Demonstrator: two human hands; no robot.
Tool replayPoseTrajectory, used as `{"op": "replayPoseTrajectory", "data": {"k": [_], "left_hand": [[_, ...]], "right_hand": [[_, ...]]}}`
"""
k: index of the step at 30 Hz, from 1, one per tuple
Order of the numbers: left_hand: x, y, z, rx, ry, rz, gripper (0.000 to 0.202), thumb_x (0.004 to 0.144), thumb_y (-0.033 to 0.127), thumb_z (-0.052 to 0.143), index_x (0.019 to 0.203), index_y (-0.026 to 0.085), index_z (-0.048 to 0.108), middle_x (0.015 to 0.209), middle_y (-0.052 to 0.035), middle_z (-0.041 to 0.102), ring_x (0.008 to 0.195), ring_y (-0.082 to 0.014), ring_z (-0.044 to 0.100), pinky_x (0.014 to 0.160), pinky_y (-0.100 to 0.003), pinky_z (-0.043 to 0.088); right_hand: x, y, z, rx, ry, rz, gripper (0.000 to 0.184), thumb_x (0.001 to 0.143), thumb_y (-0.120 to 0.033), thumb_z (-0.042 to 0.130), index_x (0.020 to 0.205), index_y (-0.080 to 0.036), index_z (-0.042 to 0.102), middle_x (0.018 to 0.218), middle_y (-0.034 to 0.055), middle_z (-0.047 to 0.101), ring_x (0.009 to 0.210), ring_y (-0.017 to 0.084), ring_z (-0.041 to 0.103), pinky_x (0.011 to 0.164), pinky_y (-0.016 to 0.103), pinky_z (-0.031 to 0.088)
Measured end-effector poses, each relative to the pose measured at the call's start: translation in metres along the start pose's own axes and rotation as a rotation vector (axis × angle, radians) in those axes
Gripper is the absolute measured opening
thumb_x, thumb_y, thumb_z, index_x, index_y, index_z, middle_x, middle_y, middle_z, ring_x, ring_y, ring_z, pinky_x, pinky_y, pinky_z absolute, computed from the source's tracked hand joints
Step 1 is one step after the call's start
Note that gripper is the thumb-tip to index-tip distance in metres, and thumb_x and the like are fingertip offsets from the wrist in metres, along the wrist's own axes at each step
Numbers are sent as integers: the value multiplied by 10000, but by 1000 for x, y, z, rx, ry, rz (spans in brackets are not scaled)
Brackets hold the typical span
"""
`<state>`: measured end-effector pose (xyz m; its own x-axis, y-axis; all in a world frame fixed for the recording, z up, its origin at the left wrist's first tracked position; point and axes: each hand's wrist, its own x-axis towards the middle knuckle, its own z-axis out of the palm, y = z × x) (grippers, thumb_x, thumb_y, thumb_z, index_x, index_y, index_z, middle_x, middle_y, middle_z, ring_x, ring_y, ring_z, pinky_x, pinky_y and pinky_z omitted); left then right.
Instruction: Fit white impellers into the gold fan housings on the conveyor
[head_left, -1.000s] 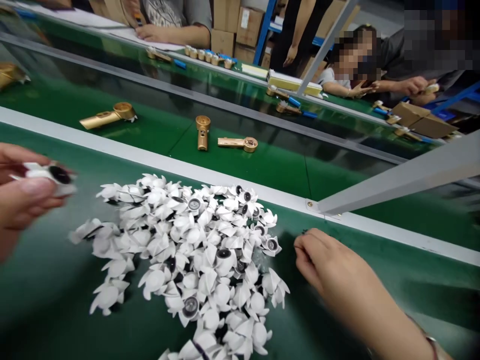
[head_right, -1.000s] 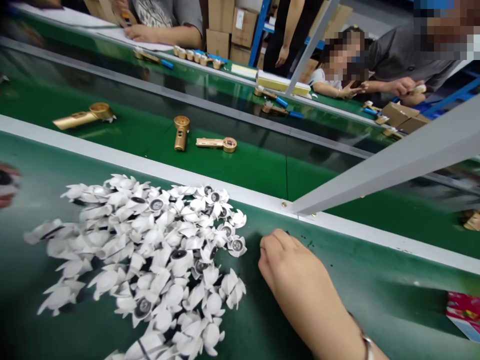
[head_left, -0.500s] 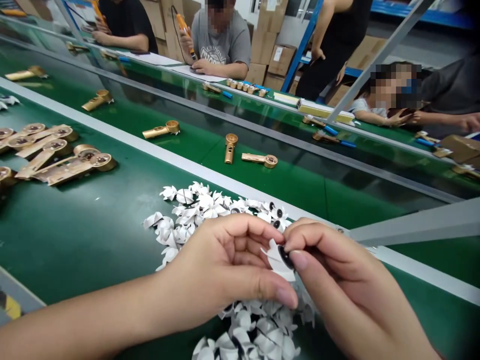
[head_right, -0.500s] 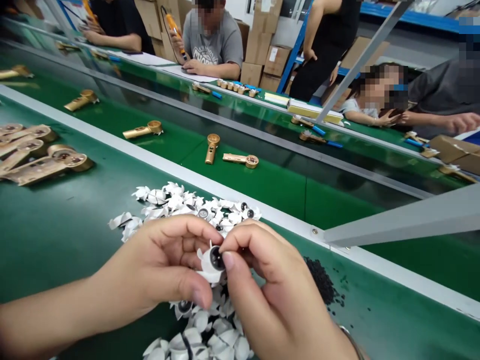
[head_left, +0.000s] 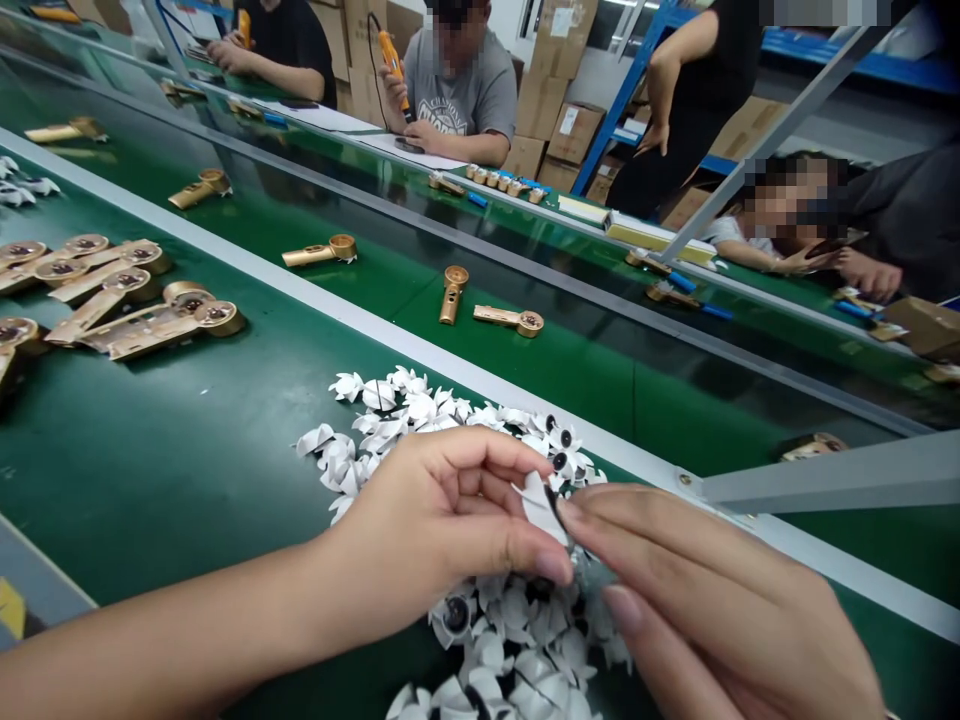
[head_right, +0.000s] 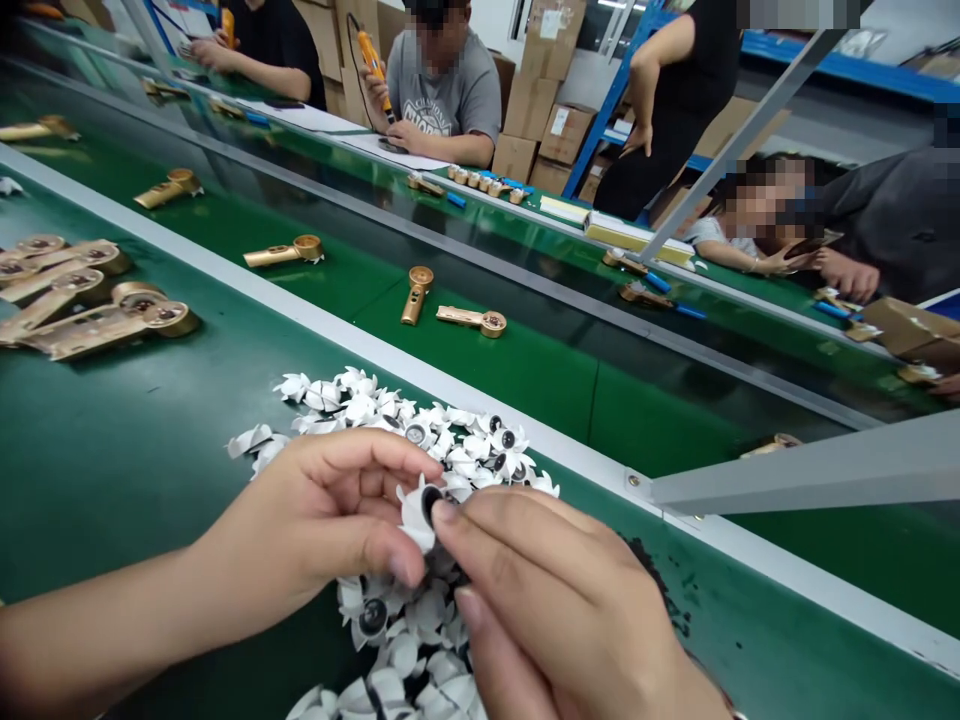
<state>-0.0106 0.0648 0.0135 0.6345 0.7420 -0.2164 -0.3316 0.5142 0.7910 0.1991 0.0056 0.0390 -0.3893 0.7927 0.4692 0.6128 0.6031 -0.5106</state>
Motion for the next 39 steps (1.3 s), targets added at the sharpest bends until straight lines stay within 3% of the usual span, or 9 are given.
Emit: {"op": "replayPoseTrajectory", "data": {"k": [2, 4, 8, 14, 21, 28, 31, 35, 39], "left_hand": [[2, 4, -5, 40, 34, 21, 370, 703, 131, 871, 1020, 177, 685, 681, 28, 736, 656, -101, 726, 644, -157, 555], [5, 10, -11, 126, 67, 39, 350, 754, 221, 852, 1067, 195, 698, 716, 27, 733, 716, -108, 736, 660, -154, 552], [8, 17, -21, 237, 106, 35, 346, 857, 424, 743, 1142, 235, 696, 818, 16, 729, 782, -115, 736, 670, -167, 555], [9, 23, -30, 213, 109, 12, 442, 863, 491, 718, 1207, 220, 660, 745, -3, 727, 718, -90, 696, 648, -155, 530], [-1, 40, -32, 181, 41, 81, 293, 829, 408, 776, 1085, 273, 732, 882, 22, 680, 747, -94, 706, 712, -192, 554], [-2, 36, -31, 86, 23, 54, 304, 821, 354, 795, 1100, 251, 728, 833, 19, 674, 748, -77, 644, 762, -210, 547], [0, 36, -31, 87, 56, 65, 308, 800, 344, 814, 1082, 245, 740, 855, 19, 676, 739, -63, 603, 724, -182, 517], [-2, 44, -31, 75, 126, 123, 310, 798, 324, 817, 1092, 261, 741, 863, 27, 682, 747, -52, 601, 688, -137, 497], [-5, 51, -32, 4, 234, 262, 297, 753, 190, 852, 1018, 245, 728, 883, 35, 693, 796, -59, 648, 709, -118, 525]], "right_hand": [[13, 19, 0, 63, -93, 65, 260, 942, -199, 487, 1056, -262, 712, 1017, 54, 750, 918, 229, 718, 774, 352, 592], [42, 53, 7, 86, -146, 300, 395, 1017, -390, 387, 867, -227, 714, 886, 55, 738, 835, 208, 712, 759, 345, 590], [125, 143, 38, -142, -96, 571, 491, 895, -380, 688, 1313, -152, 568, 1289, 156, 622, 1075, 282, 651, 915, 487, 543], [186, 208, 63, -229, -188, 605, 318, 960, -354, 626, 1215, -165, 626, 1235, 86, 638, 1059, 224, 646, 906, 441, 549], [158, 216, 38, -291, -191, 575, 366, 959, -348, 627, 1275, -167, 585, 1242, 95, 624, 1036, 217, 648, 874, 429, 562], [219, 185, 118, -261, -354, 573, 332, 956, -377, 629, 1206, -159, 623, 1192, 86, 650, 1018, 212, 656, 878, 428, 558], [240, 166, 133, -248, -344, 573, 262, 955, -362, 634, 1120, -160, 655, 1130, 71, 671, 983, 196, 662, 862, 406, 559], [223, 141, 93, -139, -219, 520, 234, 886, -307, 703, 1057, -152, 666, 1066, 65, 711, 977, 209, 680, 875, 393, 554], [155, 100, 31, 93, -95, 460, 378, 886, -349, 674, 1230, -211, 600, 1200, 71, 721, 1087, 222, 691, 919, 333, 565]]}}
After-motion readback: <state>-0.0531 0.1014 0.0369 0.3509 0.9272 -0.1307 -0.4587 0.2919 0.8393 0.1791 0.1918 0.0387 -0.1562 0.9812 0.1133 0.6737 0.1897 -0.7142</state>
